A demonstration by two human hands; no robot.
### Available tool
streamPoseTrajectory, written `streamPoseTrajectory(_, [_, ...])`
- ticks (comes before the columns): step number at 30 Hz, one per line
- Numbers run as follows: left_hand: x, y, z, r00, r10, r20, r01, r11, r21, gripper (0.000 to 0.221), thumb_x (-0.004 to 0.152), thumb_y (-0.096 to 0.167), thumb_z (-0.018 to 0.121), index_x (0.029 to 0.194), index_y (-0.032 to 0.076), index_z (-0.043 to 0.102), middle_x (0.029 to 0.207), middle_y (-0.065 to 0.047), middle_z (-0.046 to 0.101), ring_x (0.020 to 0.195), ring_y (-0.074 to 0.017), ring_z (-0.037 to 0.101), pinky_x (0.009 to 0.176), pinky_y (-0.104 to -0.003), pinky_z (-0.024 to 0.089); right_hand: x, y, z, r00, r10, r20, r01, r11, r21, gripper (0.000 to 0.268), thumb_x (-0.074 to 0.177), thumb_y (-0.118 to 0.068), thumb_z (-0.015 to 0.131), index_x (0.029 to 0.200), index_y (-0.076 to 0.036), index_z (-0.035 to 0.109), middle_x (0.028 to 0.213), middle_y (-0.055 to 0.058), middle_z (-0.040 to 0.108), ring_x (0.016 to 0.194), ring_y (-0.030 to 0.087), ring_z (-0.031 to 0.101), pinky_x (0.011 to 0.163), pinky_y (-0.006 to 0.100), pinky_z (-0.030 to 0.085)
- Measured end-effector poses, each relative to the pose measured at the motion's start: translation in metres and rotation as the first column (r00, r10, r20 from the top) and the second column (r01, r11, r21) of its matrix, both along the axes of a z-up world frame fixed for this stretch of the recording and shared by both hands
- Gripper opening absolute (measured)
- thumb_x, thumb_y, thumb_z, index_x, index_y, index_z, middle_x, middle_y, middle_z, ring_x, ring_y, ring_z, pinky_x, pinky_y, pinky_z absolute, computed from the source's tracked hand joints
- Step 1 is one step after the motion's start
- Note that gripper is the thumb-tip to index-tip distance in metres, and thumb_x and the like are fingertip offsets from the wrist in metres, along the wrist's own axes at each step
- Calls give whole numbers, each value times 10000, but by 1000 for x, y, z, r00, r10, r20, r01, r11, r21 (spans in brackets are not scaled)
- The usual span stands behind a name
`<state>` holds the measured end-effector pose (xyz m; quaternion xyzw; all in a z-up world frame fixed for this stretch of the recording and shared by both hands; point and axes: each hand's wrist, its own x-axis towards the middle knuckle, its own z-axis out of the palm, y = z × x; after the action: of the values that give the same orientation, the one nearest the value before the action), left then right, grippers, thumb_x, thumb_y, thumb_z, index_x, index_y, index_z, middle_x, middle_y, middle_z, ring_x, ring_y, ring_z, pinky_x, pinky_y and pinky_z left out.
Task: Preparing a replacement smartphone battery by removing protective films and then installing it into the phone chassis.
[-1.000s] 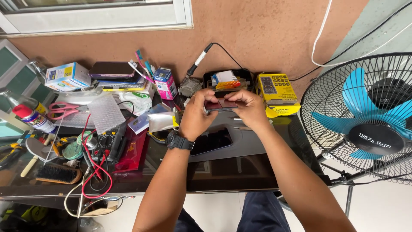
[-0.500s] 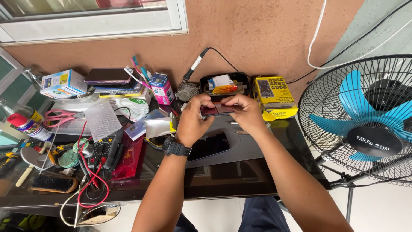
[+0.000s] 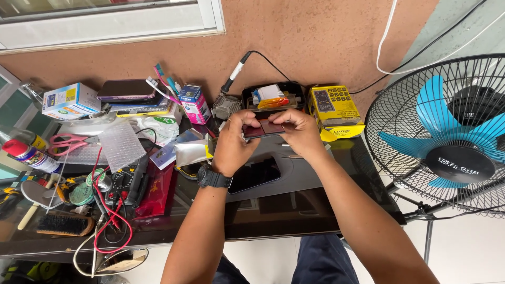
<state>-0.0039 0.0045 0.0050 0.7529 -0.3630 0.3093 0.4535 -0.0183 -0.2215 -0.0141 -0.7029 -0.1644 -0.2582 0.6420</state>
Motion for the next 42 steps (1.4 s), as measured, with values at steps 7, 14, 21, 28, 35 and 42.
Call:
streamPoseTrajectory(7, [-1,0,1,1000,-16,-13,16,1000,-11,587,820,-102,877,1323,106,656,1042,-35,844,1058,-354,807,834,-474,693,-2,1,2,1000,8,6,-8,1000,30,202,929,45,977,1062,4,831,1128,163,894,1090,168,829,937,325,695])
streamPoseTrajectory(14, [0,-2,0,1000,-2,2,2,1000,-4,583,823,-74,898,1321,123,667,1051,-16,852,1068,-339,815,867,-470,686,0,-1,-2,999,12,30,-13,1000,18,200,927,52,975,1055,14,827,1120,183,889,1100,201,836,916,341,698])
streamPoseTrajectory(21, [-3,0,3,1000,-13,20,13,1000,-24,572,835,-70,898,1332,113,683,1057,-35,855,1057,-358,820,902,-478,680,3,-4,-8,999,3,43,-1,999,-33,206,942,52,975,1067,22,814,1140,199,885,1157,239,837,943,371,692])
streamPoseTrajectory(28, [-2,0,-1,999,0,43,1,1000,-23,569,822,-65,913,1317,110,693,1043,-16,846,1052,-348,820,901,-470,688,-3,-3,-3,999,10,36,-8,998,-56,203,959,82,946,1085,14,802,1167,204,875,1171,226,822,953,367,679])
streamPoseTrajectory(35, [5,0,-8,999,10,32,-9,1000,-30,606,807,-24,927,1330,154,679,1049,36,848,1069,-292,823,906,-432,699,-5,-1,0,1000,3,9,-2,998,-56,175,982,86,930,1088,27,804,1155,208,875,1157,231,837,935,350,689])
streamPoseTrajectory(42, [5,1,-6,1000,-6,24,7,1000,-30,614,804,-47,918,1333,145,673,1041,15,848,1062,-311,818,886,-445,702,-1,-2,-3,1000,8,17,-8,999,-37,188,970,83,946,1083,25,808,1156,212,876,1172,226,836,925,326,696])
